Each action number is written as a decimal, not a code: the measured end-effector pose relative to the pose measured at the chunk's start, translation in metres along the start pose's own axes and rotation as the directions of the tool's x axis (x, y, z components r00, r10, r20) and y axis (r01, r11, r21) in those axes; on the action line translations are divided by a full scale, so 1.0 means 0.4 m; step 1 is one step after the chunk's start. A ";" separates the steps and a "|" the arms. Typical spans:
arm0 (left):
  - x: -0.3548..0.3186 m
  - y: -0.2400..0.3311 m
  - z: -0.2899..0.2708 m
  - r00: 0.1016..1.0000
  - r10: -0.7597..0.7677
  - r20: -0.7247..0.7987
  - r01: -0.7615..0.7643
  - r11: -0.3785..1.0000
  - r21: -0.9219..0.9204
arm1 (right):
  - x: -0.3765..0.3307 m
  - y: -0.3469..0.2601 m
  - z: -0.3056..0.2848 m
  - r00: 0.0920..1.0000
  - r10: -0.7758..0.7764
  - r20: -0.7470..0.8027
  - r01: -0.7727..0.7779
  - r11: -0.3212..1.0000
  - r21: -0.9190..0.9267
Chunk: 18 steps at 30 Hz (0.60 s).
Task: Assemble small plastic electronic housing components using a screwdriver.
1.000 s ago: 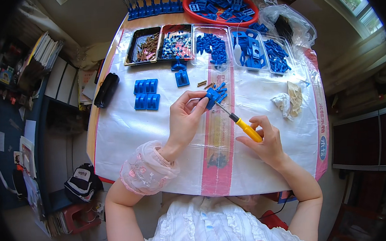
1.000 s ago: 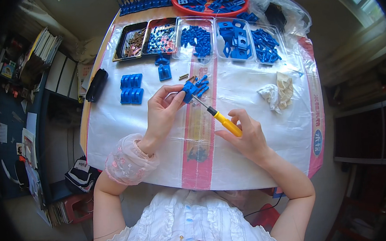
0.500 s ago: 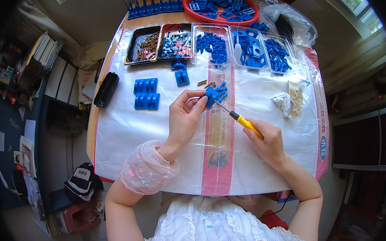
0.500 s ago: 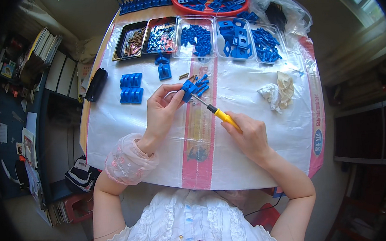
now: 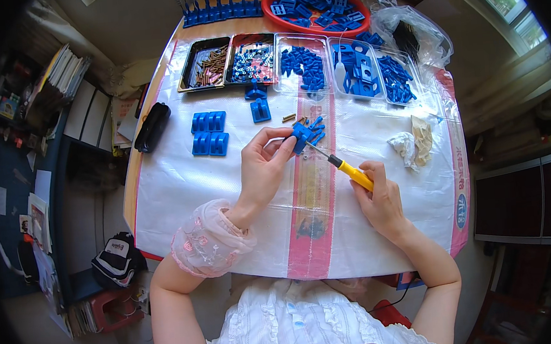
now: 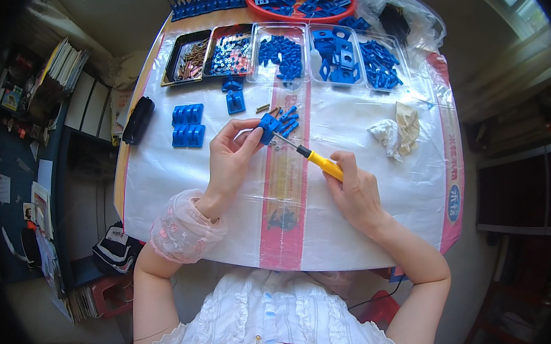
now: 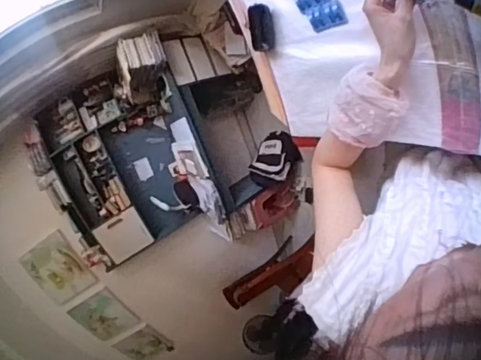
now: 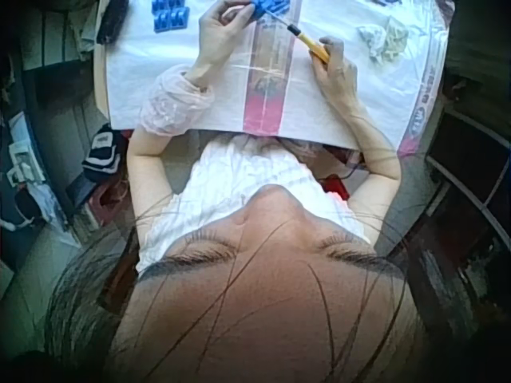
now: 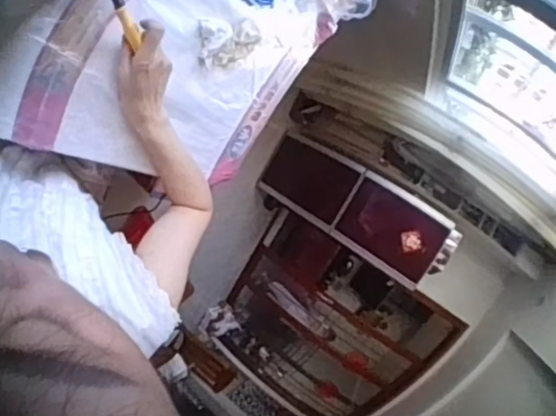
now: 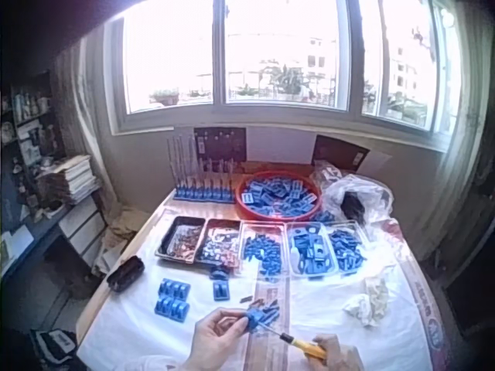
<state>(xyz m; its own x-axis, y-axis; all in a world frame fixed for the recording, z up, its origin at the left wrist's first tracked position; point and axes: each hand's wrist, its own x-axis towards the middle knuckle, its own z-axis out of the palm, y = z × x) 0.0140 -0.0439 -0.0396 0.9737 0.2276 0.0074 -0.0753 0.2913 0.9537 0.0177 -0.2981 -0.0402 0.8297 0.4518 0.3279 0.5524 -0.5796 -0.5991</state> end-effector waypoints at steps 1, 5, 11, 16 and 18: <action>0.000 0.000 0.000 1.000 -0.001 0.002 0.001 1.000 -0.002 | -0.001 0.005 0.002 1.000 -0.008 -0.013 0.008 1.000 -0.003; -0.002 0.001 -0.002 1.000 -0.005 -0.004 0.005 1.000 -0.006 | 0.009 -0.028 -0.019 0.996 0.067 0.053 -0.068 0.998 0.007; -0.003 0.005 0.001 1.000 -0.018 -0.005 0.018 1.000 -0.013 | 0.020 -0.035 -0.040 0.996 0.012 0.087 -0.007 0.998 -0.061; -0.003 0.004 0.000 1.000 -0.021 0.003 0.022 1.000 -0.014 | 0.026 -0.033 -0.036 0.999 0.020 0.026 -0.021 0.999 0.038; -0.004 0.005 -0.001 1.000 -0.029 -0.002 0.029 1.000 -0.011 | 0.027 -0.036 -0.038 0.998 0.035 0.049 -0.038 0.998 0.056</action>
<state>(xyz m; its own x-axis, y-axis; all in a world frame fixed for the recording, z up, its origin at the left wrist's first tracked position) 0.0124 -0.0434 -0.0378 0.9751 0.2209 -0.0207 -0.0496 0.3077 0.9502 0.0199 -0.2953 -0.0169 0.8436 0.4640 0.2702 0.5152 -0.5577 -0.6508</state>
